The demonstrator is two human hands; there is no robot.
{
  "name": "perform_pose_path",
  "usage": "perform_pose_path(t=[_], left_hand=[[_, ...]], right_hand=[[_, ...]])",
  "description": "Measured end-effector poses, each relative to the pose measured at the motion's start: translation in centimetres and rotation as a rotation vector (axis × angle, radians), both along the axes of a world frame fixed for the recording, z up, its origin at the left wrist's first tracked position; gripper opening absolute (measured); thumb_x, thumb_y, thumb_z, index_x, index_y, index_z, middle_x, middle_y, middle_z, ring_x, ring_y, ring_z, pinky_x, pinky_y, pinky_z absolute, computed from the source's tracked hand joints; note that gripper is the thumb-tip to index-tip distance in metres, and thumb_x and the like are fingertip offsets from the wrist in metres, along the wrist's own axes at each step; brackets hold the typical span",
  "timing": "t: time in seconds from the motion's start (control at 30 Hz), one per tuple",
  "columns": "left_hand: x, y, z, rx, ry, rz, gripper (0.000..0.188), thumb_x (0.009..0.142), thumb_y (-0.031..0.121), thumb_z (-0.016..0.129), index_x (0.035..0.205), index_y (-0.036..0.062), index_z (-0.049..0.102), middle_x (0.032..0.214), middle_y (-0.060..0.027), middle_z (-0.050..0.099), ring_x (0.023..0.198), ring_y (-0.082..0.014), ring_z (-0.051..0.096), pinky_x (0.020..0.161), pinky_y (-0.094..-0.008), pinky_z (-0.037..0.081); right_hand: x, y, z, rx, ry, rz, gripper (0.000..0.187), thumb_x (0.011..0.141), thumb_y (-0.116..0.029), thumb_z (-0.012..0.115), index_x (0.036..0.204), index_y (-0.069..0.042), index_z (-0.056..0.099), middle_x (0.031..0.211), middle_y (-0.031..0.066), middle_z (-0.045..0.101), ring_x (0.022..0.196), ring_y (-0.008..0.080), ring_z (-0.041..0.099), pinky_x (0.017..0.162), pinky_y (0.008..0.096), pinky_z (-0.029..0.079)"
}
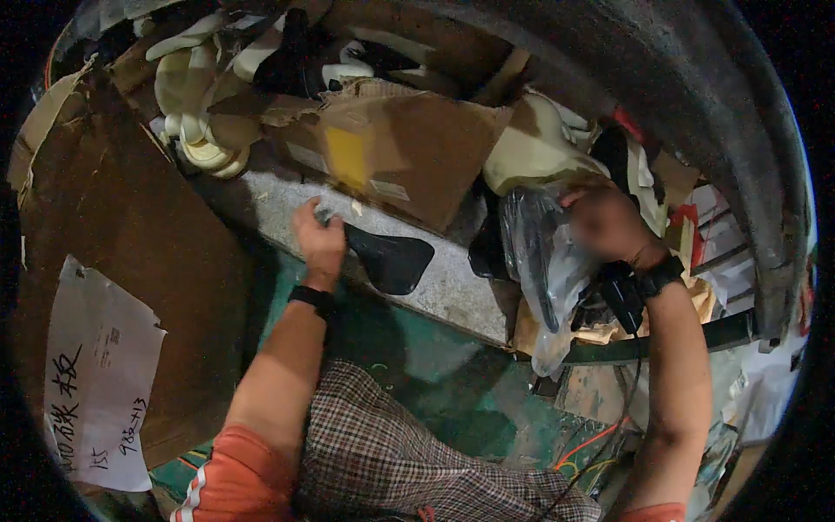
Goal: The person retrieves black bicycle seats from under a table and places them on the work surface. They then use a spray gun to apply a black coating to each seat individually, rotating them to cover all sides before placing them in a finished pile.
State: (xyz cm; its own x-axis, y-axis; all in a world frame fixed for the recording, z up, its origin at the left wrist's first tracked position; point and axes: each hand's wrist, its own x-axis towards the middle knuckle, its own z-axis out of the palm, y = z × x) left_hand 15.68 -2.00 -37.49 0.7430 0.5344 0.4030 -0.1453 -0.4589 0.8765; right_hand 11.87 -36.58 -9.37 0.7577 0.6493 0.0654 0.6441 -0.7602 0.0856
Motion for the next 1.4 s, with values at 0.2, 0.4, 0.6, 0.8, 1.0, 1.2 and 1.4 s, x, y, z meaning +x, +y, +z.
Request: perform_pose_path(t=[0.2, 0.4, 0.6, 0.8, 1.0, 1.2, 1.4], left_hand=[[-2.7, -13.0, 1.7, -1.040, 0.782, -0.959, 0.024, 0.075, 0.009, 0.062, 0.097, 0.0020, 0.059, 0.086, -0.0092, 0.060, 0.071, -0.0222, 0.059, 0.063, -0.0323, 0.050], [-3.3, -22.3, 0.9, -1.507, 1.073, -0.719, 0.034, 0.085, 0.023, 0.060, 0.108, 0.0004, 0.050, 0.095, -0.0139, 0.054, 0.079, -0.0305, 0.059, 0.073, -0.0407, 0.051], [-3.7, -22.0, 0.0, -1.475, 0.876, -0.652, 0.022, 0.083, 0.023, 0.062, 0.093, 0.0057, 0.054, 0.078, -0.0091, 0.056, 0.064, -0.0213, 0.056, 0.060, -0.0333, 0.049], [-11.2, -9.3, 0.1, -1.403, 0.927, -1.169, 0.032, 0.085, 0.018, 0.062, 0.111, 0.0019, 0.053, 0.095, -0.0105, 0.061, 0.074, -0.0220, 0.061, 0.072, -0.0344, 0.052], [-16.8, 1.8, 0.8, -1.490, 0.893, -1.033, 0.046, 0.086, 0.010, 0.058, 0.127, 0.0047, 0.038, 0.113, -0.0136, 0.056, 0.090, -0.0282, 0.062, 0.082, -0.0401, 0.052], [-14.6, 2.3, -1.5, -1.552, 0.661, -0.897, 0.036, 0.087, 0.009, 0.059, 0.118, 0.0024, 0.044, 0.110, -0.0152, 0.056, 0.098, -0.0321, 0.059, 0.088, -0.0441, 0.048], [-11.0, -1.4, -3.7, -1.745, 0.590, -0.668, 0.017, 0.087, 0.011, 0.059, 0.100, 0.0006, 0.054, 0.097, -0.0131, 0.059, 0.095, -0.0281, 0.059, 0.087, -0.0398, 0.049]], right_hand=[[-0.2, -1.9, -0.2, 0.030, 0.053, -0.117, 0.005, 0.066, 0.000, 0.059, 0.067, -0.005, 0.058, 0.102, 0.0040, 0.063, 0.102, 0.0284, 0.055, 0.087, 0.0349, 0.045], [0.3, -1.8, 0.5, 0.062, 0.027, -0.089, 0.003, 0.068, -0.002, 0.058, 0.069, -0.004, 0.060, 0.101, 0.0039, 0.064, 0.101, 0.0258, 0.057, 0.085, 0.0327, 0.045], [0.5, -0.9, 0.6, 0.051, 0.017, -0.081, 0.008, 0.069, -0.001, 0.058, 0.075, -0.002, 0.063, 0.101, 0.0062, 0.064, 0.094, 0.0275, 0.059, 0.082, 0.0331, 0.048], [0.0, -3.1, 0.3, 0.136, 0.053, -0.154, 0.007, 0.069, 0.001, 0.059, 0.075, -0.001, 0.062, 0.099, 0.0079, 0.064, 0.093, 0.0260, 0.060, 0.079, 0.0317, 0.049], [0.3, -1.8, 0.0, 0.174, 0.010, -0.081, 0.002, 0.069, 0.001, 0.059, 0.070, 0.000, 0.059, 0.096, 0.0090, 0.064, 0.095, 0.0260, 0.058, 0.080, 0.0327, 0.048], [0.3, 1.9, -1.4, -0.001, 0.060, 0.032, 0.007, 0.070, -0.007, 0.059, 0.070, 0.000, 0.060, 0.097, 0.0091, 0.064, 0.095, 0.0286, 0.058, 0.084, 0.0360, 0.047], [-1.8, 7.4, -7.1, -0.261, 0.154, -0.228, 0.020, 0.071, -0.016, 0.059, 0.084, -0.003, 0.065, 0.090, 0.0155, 0.064, 0.081, 0.0317, 0.061, 0.083, 0.0412, 0.046]])
